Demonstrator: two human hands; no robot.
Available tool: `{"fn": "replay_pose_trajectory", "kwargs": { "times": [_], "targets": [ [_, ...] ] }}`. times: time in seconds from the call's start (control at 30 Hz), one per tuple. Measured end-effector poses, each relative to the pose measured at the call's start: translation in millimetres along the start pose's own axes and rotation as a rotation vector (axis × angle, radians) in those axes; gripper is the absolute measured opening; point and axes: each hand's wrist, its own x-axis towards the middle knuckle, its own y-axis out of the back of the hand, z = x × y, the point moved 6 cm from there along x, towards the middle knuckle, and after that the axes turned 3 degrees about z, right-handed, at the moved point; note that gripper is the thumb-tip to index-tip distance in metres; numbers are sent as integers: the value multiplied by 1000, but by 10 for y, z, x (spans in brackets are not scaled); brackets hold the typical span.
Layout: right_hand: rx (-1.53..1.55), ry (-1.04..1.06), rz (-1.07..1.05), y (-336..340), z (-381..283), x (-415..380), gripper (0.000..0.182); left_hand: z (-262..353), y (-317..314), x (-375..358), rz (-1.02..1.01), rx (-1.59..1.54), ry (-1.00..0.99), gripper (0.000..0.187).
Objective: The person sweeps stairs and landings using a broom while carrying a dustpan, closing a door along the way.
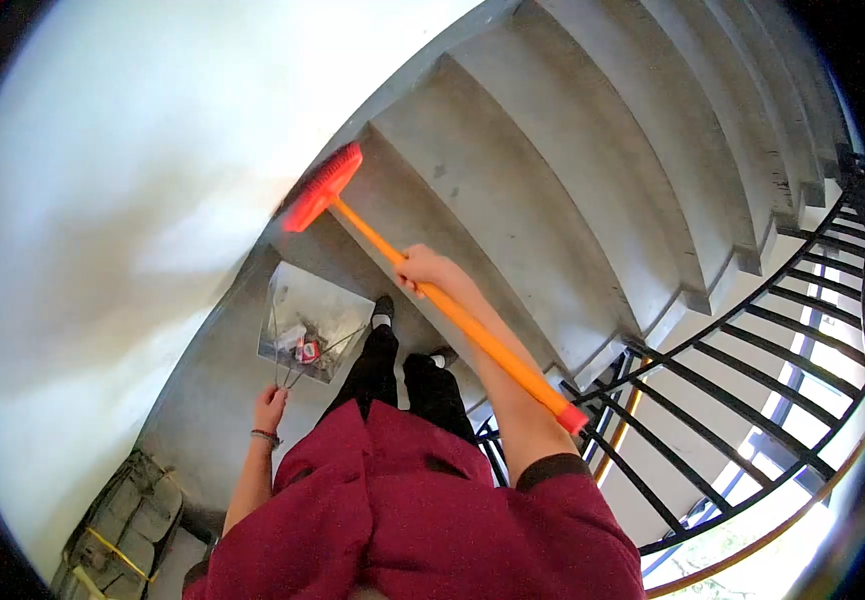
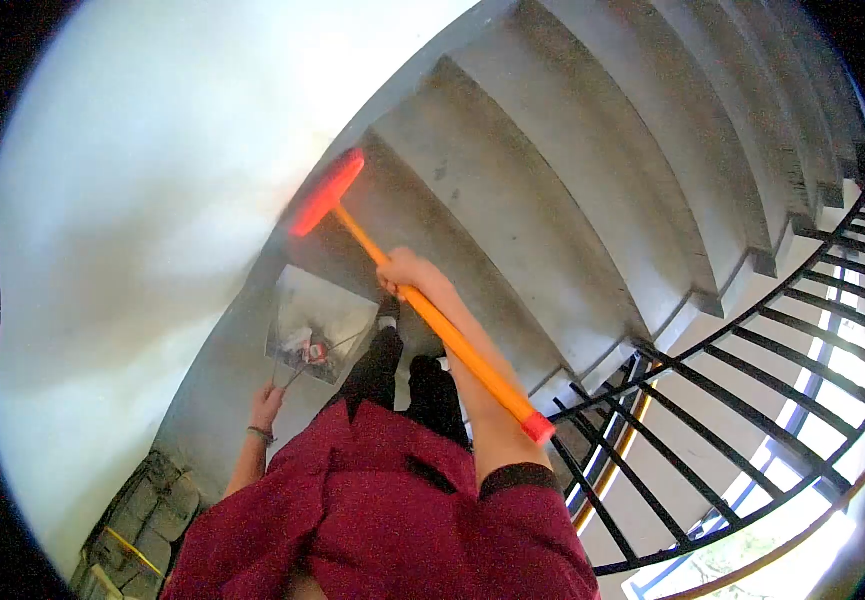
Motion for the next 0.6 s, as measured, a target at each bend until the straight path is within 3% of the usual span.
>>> {"fn": "replay_pose_trajectory", "kwargs": {
  "times": [0.13,0.2,0.37,0.5,0.6],
  "targets": [
    [169,-83,77,203,317,315,8,-350,153,134,-23,6,78,20],
    [286,-113,118,254,703,168,12,-374,152,164,-151,1,157,18],
    [389,-198,225,87,1741,-985,13,-387,259,242,-124,6,200,23],
    [742,-428,303,-264,2588,-1874,13,-381,209,289,-160,55,220,24],
    [786,-364,330,-487,2782,-2382,13,-89,141,29,-184,135,211,24]
  ]
}}
